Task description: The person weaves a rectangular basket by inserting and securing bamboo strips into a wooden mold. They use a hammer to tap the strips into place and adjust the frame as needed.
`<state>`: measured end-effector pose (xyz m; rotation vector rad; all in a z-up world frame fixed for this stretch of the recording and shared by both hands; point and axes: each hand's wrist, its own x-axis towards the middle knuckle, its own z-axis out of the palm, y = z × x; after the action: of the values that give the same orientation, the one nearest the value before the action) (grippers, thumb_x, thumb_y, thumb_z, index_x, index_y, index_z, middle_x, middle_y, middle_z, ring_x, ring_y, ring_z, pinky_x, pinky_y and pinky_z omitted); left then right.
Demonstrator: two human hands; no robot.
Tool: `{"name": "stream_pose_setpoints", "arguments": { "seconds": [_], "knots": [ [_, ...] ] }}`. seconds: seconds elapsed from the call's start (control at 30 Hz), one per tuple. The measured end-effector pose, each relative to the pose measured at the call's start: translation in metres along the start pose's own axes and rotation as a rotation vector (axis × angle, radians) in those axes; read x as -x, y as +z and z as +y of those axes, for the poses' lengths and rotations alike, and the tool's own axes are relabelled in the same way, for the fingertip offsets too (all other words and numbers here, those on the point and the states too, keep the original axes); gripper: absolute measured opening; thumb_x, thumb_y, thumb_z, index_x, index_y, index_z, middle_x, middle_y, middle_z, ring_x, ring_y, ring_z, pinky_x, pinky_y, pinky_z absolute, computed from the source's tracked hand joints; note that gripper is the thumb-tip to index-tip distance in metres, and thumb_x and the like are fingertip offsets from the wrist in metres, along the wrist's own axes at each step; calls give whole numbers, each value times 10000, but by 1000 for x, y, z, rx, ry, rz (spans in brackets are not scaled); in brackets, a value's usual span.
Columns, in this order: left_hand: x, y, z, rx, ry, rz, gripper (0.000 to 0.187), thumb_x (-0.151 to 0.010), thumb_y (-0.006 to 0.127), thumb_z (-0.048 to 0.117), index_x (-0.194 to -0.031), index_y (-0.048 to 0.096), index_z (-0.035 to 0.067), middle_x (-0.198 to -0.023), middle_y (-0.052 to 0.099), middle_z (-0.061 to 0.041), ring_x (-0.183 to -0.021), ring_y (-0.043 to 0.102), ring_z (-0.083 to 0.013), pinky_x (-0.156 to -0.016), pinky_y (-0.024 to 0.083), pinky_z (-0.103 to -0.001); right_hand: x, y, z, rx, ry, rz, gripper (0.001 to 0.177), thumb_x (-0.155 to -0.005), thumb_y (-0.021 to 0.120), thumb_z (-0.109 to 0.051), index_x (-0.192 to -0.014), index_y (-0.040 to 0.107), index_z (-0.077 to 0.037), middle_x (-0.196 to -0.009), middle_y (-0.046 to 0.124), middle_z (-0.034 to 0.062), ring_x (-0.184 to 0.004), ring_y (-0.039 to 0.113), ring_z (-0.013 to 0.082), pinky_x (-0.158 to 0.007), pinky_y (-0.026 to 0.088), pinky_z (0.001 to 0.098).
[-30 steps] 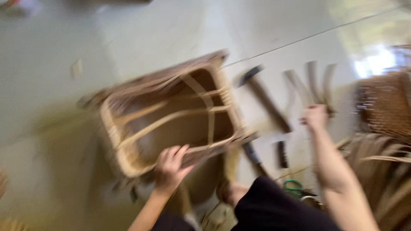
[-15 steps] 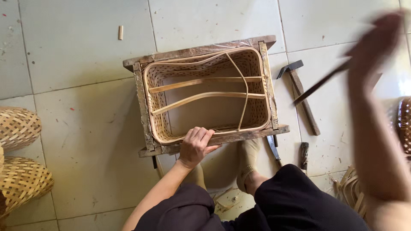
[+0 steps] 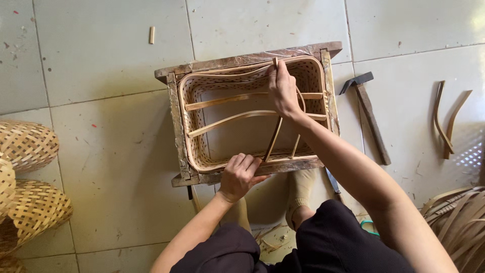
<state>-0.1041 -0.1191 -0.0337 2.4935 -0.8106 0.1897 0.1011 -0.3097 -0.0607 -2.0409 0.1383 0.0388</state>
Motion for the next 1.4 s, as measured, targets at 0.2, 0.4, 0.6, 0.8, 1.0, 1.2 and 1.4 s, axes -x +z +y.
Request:
{"name": "stream_pose_setpoints", "arguments": {
  "seconds": [0.2,0.4,0.6,0.8,1.0,1.2,1.4],
  "knots": [
    [-24,3,-14,95,-52,-157,698,-755,652,716,-846,720,28,-866,655,-107,-817,598,-249,-717,550,-415,-7,-5,21,181,-1,-111,210,-1105,414,-182,-1039,471,9,-726,653,223,-566,637,343,-491,482,466],
    [-152,32,-123,-120,-153,231,441,-860,757,305,-1227,647,87,-1397,580,-147,-1311,558,-415,-1151,410,-630,-7,3,26,200,-237,-70,176,-1037,447,-101,-968,439,61,-750,635,319,-676,687,467,-537,530,522],
    [-180,51,-147,-128,-238,153,264,-890,805,190,-1126,694,147,-1389,639,-67,-1358,510,-399,-1163,316,-699,-9,-5,17,249,-145,-109,142,-1030,462,-66,-968,467,62,-746,625,364,-727,661,530,-568,534,557],
    [-188,46,-140,-153,-316,221,178,-870,814,209,-997,706,147,-1253,687,-7,-1249,601,-268,-1141,331,-711,-14,3,20,329,-145,-227,95,-955,438,-1,-1000,457,80,-721,619,383,-641,665,529,-486,523,557],
    [-191,41,-137,-156,-278,279,175,-863,830,229,-957,698,162,-1187,671,22,-1186,596,-247,-1102,342,-702,-23,16,42,322,-215,-257,75,-947,457,24,-952,460,98,-671,627,315,-591,694,433,-412,527,474],
    [-189,34,-134,-162,-283,258,157,-869,815,219,-957,699,160,-1189,666,27,-1191,596,-243,-1106,361,-689,-30,23,63,379,-336,-306,81,-944,475,42,-904,466,112,-628,618,271,-524,688,338,-364,497,393],
    [-194,30,-135,-146,-282,245,161,-866,814,233,-971,721,154,-1203,663,22,-1204,600,-242,-1149,295,-723,-22,14,42,376,-229,-370,157,-975,428,38,-1091,473,134,-706,654,277,-567,672,320,-418,518,381]
  ]
}}
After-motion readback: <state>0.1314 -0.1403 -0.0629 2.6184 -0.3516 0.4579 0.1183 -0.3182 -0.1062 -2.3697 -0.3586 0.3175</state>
